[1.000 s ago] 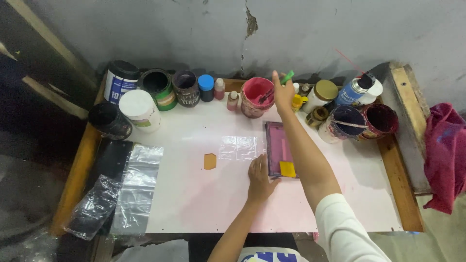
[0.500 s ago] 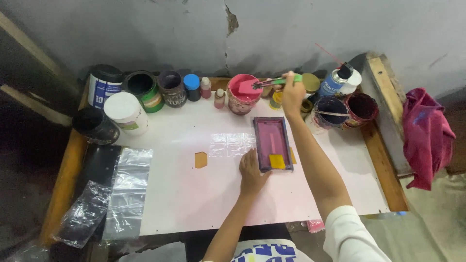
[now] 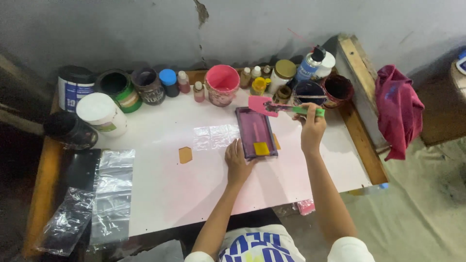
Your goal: The person prepares a screen printing setup by smoothing a plastic sheet on a table. They then use a yellow squeegee to spread pink ink evenly across a screen printing frame, repeatedly moving the squeegee back and forth to coat the screen.
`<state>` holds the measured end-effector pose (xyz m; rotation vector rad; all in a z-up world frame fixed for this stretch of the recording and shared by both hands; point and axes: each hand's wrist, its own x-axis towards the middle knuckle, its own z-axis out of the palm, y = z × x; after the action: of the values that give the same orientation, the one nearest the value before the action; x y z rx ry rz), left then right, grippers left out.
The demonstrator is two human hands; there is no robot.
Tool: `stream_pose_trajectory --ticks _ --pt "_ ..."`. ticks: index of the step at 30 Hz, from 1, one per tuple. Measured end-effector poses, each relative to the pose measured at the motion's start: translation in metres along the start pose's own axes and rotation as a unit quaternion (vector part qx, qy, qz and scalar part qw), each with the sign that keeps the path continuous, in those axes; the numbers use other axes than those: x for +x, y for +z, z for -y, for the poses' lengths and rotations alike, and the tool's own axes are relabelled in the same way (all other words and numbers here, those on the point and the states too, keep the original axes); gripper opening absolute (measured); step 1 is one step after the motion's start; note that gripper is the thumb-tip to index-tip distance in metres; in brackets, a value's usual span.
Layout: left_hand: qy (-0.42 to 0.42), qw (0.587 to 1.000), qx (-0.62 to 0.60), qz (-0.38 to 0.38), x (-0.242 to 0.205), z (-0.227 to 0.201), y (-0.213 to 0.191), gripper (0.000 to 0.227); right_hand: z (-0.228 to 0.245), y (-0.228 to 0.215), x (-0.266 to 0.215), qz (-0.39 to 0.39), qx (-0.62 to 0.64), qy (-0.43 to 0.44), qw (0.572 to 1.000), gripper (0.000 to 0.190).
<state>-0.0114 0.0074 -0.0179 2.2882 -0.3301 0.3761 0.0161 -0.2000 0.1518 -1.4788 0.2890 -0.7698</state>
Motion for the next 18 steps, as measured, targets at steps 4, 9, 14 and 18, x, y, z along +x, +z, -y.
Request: stream_pose_trajectory --ticks 4,9,14,18 --pt "-0.014 1.0 -0.001 0.026 0.0 -0.003 -0.007 0.11 -0.003 -0.011 -0.04 0.051 -0.025 -0.021 0.998 0.03" --pt "-0.026 0.998 0.001 0.057 0.001 -0.01 -0.014 0.105 -0.009 -0.018 -0.07 0.087 -0.073 -0.048 0.992 0.023" --pt "-0.039 0.996 0.008 0.085 0.001 -0.01 -0.015 0.102 -0.021 -0.022 -0.086 0.142 -0.15 -0.084 0.975 0.009" --pt "-0.04 0.995 0.015 0.095 0.001 -0.011 -0.015 0.098 -0.023 -0.021 -0.096 0.158 -0.227 -0.13 0.952 0.006"
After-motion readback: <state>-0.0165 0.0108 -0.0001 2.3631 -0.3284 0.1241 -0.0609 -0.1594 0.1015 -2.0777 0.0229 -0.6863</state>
